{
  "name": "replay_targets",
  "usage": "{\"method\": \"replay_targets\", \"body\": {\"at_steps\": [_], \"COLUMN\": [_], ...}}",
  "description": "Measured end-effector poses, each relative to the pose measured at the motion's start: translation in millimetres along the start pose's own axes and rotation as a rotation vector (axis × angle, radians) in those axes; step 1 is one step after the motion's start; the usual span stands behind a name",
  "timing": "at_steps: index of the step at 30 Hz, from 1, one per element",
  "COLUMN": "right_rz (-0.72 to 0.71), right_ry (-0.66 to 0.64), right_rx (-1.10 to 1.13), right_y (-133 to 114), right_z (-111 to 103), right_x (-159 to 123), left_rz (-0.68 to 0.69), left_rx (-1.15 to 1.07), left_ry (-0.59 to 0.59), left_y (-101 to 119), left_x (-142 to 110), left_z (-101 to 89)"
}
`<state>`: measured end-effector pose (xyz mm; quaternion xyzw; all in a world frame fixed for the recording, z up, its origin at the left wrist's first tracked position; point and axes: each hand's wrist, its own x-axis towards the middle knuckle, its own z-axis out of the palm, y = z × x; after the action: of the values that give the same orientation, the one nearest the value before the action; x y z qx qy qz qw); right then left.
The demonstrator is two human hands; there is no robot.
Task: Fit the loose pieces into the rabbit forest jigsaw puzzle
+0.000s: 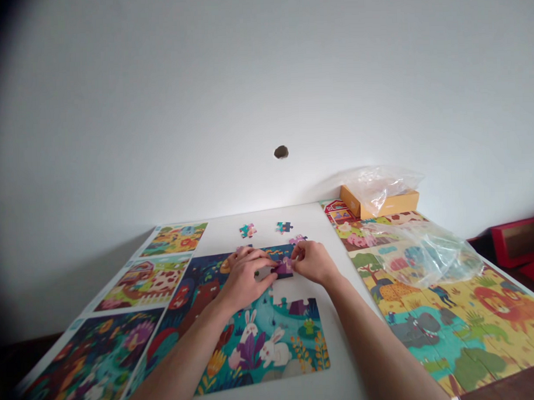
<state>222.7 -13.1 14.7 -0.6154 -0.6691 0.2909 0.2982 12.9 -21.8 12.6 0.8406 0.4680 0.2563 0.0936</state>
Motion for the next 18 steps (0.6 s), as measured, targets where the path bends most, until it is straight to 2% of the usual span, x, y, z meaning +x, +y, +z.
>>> {"method": "replay_targets", "body": {"at_steps": [18], "right_rz": [-0.046], "right_ry": [0.052], "right_rx": [-0.229], "right_y": [-2.9], "right_z": [8.6], "right_x": [-1.5], "left_rz": [0.03], "left_rx": [-0.052], "left_ry": [-0.014], "left_y": [-1.4], "left_x": [1.8], "left_z": [2.1]}}
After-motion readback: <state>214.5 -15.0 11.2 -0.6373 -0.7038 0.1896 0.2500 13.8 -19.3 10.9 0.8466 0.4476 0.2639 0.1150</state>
